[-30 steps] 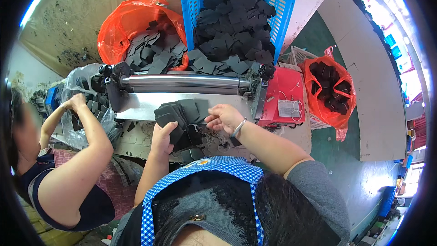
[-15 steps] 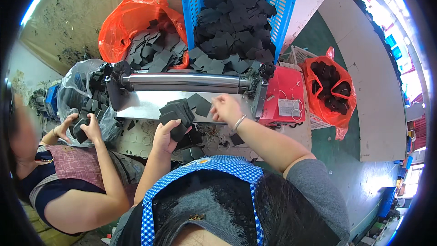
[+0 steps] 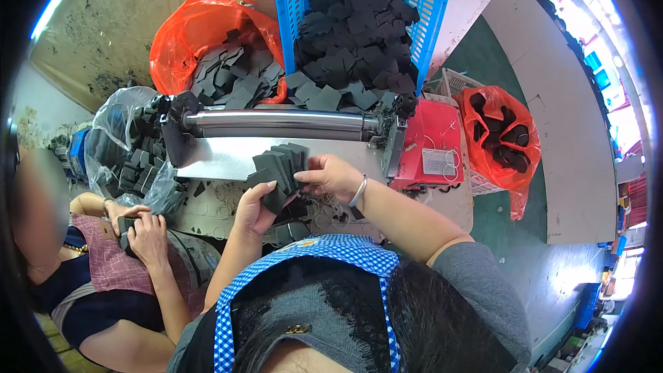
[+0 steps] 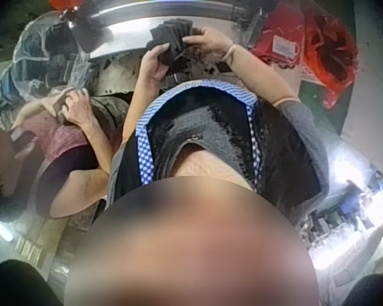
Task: Applying adhesive to shoe component pieces using a motorized roller machine.
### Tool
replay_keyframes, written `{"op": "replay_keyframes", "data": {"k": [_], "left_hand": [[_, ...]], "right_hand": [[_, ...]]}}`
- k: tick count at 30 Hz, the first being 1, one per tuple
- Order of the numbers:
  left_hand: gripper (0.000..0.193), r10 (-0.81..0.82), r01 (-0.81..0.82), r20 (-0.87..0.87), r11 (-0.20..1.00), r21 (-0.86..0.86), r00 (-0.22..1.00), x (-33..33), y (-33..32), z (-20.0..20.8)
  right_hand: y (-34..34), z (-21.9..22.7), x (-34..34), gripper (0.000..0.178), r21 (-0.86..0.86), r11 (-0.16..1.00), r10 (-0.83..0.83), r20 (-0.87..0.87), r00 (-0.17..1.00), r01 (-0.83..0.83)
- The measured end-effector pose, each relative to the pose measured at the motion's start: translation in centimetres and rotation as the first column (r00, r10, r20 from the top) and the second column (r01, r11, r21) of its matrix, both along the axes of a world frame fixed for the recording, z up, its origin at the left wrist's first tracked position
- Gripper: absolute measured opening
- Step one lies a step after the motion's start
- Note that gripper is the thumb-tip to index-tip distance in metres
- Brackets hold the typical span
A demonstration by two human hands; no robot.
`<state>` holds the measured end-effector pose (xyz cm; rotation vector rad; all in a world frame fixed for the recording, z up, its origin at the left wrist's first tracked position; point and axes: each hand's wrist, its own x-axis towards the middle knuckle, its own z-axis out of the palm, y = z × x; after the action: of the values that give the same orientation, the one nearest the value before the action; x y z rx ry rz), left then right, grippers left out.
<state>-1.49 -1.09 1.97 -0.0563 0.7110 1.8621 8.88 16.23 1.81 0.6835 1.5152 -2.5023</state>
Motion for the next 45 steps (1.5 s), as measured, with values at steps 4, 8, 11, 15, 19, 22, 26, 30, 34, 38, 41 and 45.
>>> {"op": "replay_keyframes", "data": {"k": [4, 8, 11, 15, 19, 22, 26, 30, 34, 38, 41, 45], "left_hand": [[0.031, -0.026, 0.025, -0.036, 0.999, -0.046, 0.999, 0.4, 0.2, -0.1], [0.025, 0.030, -0.043, -0.107, 0.992, -0.118, 0.994, 0.3, 0.4, -0.2], [0.021, 0.074, -0.093, -0.143, 0.987, -0.128, 0.987, 0.0, 0.2, -0.1], [0.020, 0.083, -0.103, -0.171, 0.989, -0.109, 0.982, -0.2, -0.2, 0.1], [0.021, 0.039, -0.073, -0.214, 0.985, -0.154, 0.976, -0.4, -0.2, -0.1], [0.022, 0.029, -0.058, -0.204, 0.989, -0.137, 0.979, -0.4, -0.2, -0.4], [0.023, 0.024, -0.043, -0.183, 0.994, -0.104, 0.983, -0.6, -0.5, -0.7], [0.024, -0.056, 0.050, -0.185, 0.998, -0.039, 0.981, -0.4, -0.5, -0.7], [0.024, -0.072, 0.071, -0.136, 0.997, -0.018, 0.988, -0.3, -0.4, -0.6], [0.024, -0.062, 0.051, -0.157, 0.996, -0.073, 0.986, -0.4, -0.6, -0.6], [0.023, -0.071, 0.056, -0.157, 0.994, -0.093, 0.985, -0.4, -0.9, -0.7], [0.022, -0.048, 0.039, -0.098, 0.995, -0.087, 0.994, -0.3, -1.1, -1.2]], "right_hand": [[-0.3, 0.1, -0.1, 0.021, 0.113, 0.986, -0.136, 0.101, 0.986, 0.125], [-0.2, -0.8, 0.4, 0.019, 0.040, 0.982, -0.190, 0.155, 0.969, 0.186], [0.9, -1.4, 0.9, 0.021, -0.090, 0.978, -0.158, 0.270, 0.950, 0.188], [1.9, -1.5, 0.6, 0.025, 0.139, 0.906, -0.424, 0.296, 0.856, 0.401], [1.4, -1.2, 0.4, 0.021, 0.067, 0.981, -0.186, 0.079, 0.979, 0.181], [1.2, -0.9, 0.2, 0.019, 0.180, 0.984, -0.035, 0.249, 0.968, -0.011], [1.6, -0.6, -0.1, 0.018, 0.134, 0.869, -0.494, 0.253, 0.832, 0.476], [0.8, -0.1, -0.2, 0.021, 0.034, 0.999, -0.033, 0.113, 0.993, 0.029], [0.0, 0.6, -0.2, 0.022, 0.149, 0.983, -0.127, 0.127, 0.984, 0.108], [-0.7, 0.6, 0.2, 0.022, 0.132, 0.987, -0.103, 0.088, 0.991, 0.090], [-0.8, 0.1, 0.6, 0.018, 0.100, 0.987, -0.142, 0.136, 0.980, 0.129], [-0.3, -0.9, 1.0, 0.015, -0.190, 0.965, -0.144, 0.203, 0.969, 0.183]]}}
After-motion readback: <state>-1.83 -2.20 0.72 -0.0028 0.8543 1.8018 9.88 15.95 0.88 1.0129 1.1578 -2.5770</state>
